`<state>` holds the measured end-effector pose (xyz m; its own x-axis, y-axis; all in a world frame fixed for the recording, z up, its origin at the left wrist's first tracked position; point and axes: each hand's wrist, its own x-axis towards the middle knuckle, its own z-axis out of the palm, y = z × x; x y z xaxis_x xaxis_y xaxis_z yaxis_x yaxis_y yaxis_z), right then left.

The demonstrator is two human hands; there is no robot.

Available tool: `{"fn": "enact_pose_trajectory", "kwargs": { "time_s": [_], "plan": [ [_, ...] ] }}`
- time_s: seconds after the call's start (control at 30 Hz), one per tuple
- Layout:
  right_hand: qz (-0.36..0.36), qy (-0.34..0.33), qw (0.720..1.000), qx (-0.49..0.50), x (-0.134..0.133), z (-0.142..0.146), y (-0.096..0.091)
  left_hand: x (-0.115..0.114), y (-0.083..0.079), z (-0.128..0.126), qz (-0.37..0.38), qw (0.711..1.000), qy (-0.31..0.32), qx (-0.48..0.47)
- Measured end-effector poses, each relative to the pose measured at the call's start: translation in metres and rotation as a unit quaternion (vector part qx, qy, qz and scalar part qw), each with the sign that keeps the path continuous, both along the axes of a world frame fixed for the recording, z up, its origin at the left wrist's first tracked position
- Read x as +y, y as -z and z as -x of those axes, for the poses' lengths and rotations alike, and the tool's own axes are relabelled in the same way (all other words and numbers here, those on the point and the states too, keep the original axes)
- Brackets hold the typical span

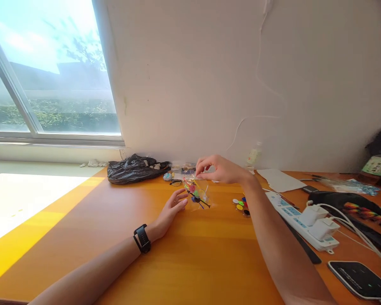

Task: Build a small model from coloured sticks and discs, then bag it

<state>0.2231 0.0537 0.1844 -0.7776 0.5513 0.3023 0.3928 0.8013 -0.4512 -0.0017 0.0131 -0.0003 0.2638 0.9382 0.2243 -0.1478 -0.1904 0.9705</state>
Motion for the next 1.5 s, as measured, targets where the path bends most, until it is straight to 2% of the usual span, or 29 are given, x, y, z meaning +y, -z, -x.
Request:
{"fn": "enact_pose_trajectory", "kwargs": {
  "time_s": [0.1,0.2,0.3,0.53,0.73,0.87,0.97,1.07,1.17,1.37,1.5],
  "plan": [
    [0.004,-0.017,1.000,-0.014,0.000,0.005,0.003,-0.007,-0.009,-0.004,-0.015,0.999,0.040,-0.001],
    [0.011,-0.018,1.000,-0.017,0.003,0.010,0.008,-0.010,-0.013,-0.007,-0.029,0.998,0.053,0.006],
    [0.026,-0.021,0.999,-0.020,0.006,0.013,0.013,-0.008,-0.012,-0.008,-0.038,0.998,0.037,0.022],
    [0.018,-0.039,0.996,-0.072,0.010,0.022,0.021,-0.003,-0.006,-0.005,-0.063,0.996,-0.062,0.030],
    [0.006,0.026,0.999,-0.028,0.012,0.025,0.026,-0.006,-0.009,-0.005,-0.083,0.995,-0.047,0.024],
    [0.005,-0.005,0.999,-0.038,0.008,0.029,0.023,-0.006,-0.009,-0.005,-0.095,0.993,-0.052,0.039],
    [-0.016,-0.009,1.000,0.021,0.004,0.031,0.018,-0.004,-0.006,-0.004,-0.090,0.994,-0.047,0.030],
    [0.004,-0.008,0.997,0.071,0.001,0.028,0.014,-0.004,-0.005,-0.003,-0.079,0.996,-0.044,0.006],
    [0.029,-0.008,0.998,0.062,0.001,0.024,0.012,-0.006,-0.008,-0.003,-0.086,0.995,-0.037,-0.025],
    [0.013,0.001,1.000,0.023,0.000,0.026,0.016,-0.009,-0.011,-0.007,-0.061,0.998,0.000,-0.015],
    [0.031,0.027,0.999,-0.019,0.008,0.027,0.022,-0.005,-0.005,-0.008,-0.081,0.996,-0.029,-0.007]
  ]
}}
